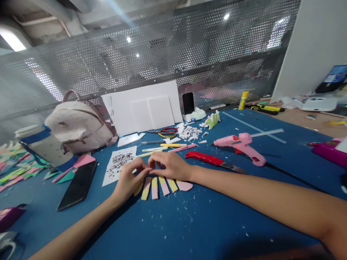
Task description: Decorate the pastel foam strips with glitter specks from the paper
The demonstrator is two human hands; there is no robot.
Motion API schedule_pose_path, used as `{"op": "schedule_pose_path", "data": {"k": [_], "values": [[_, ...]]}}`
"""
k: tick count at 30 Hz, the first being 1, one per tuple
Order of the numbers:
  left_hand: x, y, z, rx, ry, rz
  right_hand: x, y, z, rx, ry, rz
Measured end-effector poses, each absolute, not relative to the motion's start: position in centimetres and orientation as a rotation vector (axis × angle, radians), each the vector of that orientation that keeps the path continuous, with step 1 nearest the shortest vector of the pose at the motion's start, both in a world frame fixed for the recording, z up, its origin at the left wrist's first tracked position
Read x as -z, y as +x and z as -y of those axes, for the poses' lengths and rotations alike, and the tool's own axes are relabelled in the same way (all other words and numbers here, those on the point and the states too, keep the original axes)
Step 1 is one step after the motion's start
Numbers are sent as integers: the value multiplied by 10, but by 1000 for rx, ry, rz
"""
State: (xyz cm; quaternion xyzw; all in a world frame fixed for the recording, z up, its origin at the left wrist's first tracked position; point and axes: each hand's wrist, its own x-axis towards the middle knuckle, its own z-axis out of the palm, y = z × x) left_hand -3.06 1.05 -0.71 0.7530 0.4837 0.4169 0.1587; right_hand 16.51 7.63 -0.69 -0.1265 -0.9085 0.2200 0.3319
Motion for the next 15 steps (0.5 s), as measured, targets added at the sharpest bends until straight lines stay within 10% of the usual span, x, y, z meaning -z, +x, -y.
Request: {"op": "schedule_pose_path", "data": {"k": [15], "values": [[-8,-37,-1,-1406,2159,-1192,10,163,-81,-629,-574,2145]]}}
